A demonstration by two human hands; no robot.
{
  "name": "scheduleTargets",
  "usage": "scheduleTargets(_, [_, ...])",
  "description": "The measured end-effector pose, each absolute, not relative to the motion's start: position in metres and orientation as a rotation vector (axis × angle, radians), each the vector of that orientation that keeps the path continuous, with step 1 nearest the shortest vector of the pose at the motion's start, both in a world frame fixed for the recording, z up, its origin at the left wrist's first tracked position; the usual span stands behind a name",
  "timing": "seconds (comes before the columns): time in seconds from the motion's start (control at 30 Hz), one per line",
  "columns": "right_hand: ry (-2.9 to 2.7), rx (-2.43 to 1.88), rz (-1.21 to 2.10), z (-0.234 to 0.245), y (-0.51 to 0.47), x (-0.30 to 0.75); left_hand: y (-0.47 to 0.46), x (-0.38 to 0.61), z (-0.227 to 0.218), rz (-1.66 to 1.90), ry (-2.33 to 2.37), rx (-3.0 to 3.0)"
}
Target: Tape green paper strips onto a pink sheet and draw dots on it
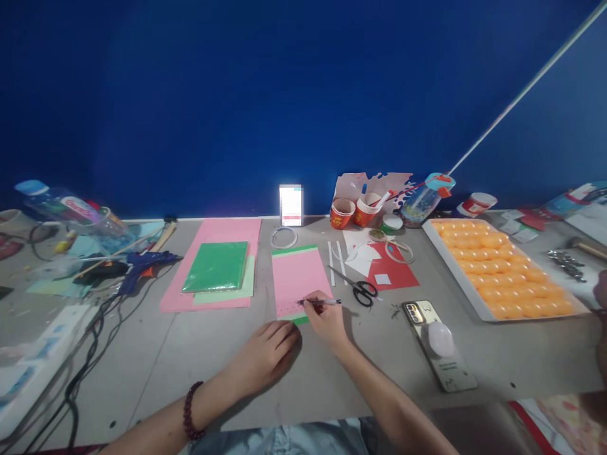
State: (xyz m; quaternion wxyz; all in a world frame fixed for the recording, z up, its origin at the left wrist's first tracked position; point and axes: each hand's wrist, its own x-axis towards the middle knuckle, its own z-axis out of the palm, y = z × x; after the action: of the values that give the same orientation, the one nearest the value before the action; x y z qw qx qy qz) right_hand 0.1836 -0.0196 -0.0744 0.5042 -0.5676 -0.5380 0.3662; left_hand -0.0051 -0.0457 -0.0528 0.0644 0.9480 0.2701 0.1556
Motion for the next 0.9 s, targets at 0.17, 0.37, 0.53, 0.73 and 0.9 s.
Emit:
scheduleTargets(0.17, [-1.298, -1.374, 0.867, -0.0741, -0.0196, 0.1835, -0.046, -0.0053, -0.0536, 0.483, 0.812, 2.854])
scheduleTargets(0.37, [-1.287, -1.367, 0.862, -0.0701, -0.0195, 0.183, -0.0464, -0.0047, -0.0546, 0.478, 0.819, 2.851])
scheduleTargets(0.53, [-1.267, -1.389, 0.852, -0.0701, -0.0194, 0.183, -0.0462, -0.0045, -0.0535, 0.47, 0.822, 2.869])
scheduleTargets(0.73, [-1.257, -1.403, 0.841, -0.0731, -0.0194, 0.185, -0.0459, -0.0045, -0.0535, 0.501, 0.821, 2.84])
scheduleTargets(0.9, [-1.231, -1.406, 0.838, -0.0765, -0.0181, 0.1887, -0.0458, -0.005, -0.0545, 0.476, 0.827, 2.852])
